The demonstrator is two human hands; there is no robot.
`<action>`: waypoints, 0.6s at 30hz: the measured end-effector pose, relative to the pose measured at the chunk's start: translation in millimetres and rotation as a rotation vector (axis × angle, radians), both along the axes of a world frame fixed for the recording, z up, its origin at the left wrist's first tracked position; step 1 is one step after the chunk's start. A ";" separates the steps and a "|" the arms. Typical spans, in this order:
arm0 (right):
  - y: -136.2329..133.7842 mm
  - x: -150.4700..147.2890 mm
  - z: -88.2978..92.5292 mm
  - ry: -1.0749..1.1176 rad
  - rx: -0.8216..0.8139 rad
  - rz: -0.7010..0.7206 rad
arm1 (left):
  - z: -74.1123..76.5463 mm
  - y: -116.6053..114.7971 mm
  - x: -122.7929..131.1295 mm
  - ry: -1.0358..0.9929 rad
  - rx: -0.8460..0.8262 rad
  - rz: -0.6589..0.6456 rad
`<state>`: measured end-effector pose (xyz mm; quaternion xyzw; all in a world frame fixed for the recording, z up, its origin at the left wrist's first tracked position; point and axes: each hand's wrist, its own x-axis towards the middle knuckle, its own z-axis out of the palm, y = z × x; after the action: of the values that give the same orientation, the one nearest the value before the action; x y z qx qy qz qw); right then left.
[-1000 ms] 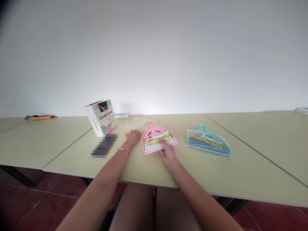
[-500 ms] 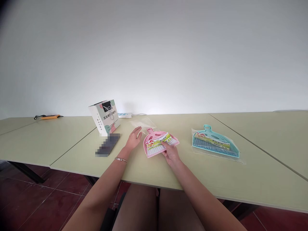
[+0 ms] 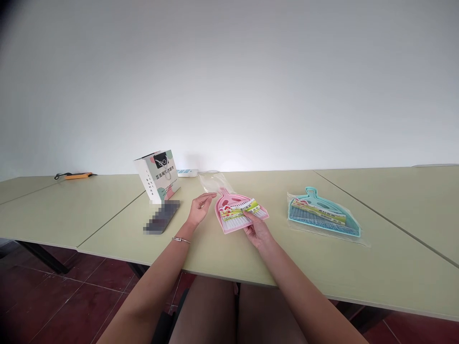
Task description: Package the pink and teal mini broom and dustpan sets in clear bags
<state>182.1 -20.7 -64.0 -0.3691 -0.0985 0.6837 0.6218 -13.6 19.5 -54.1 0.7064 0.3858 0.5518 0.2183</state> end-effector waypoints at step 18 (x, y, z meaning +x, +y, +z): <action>-1.6 -0.6 0.3 -0.051 0.019 0.076 | 2.3 3.8 -5.0 -0.855 -0.327 0.163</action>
<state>181.6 -22.3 -63.7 -0.3764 -0.1347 0.6964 0.5960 -18.6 23.3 -51.8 0.3392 0.3973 0.7409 0.4221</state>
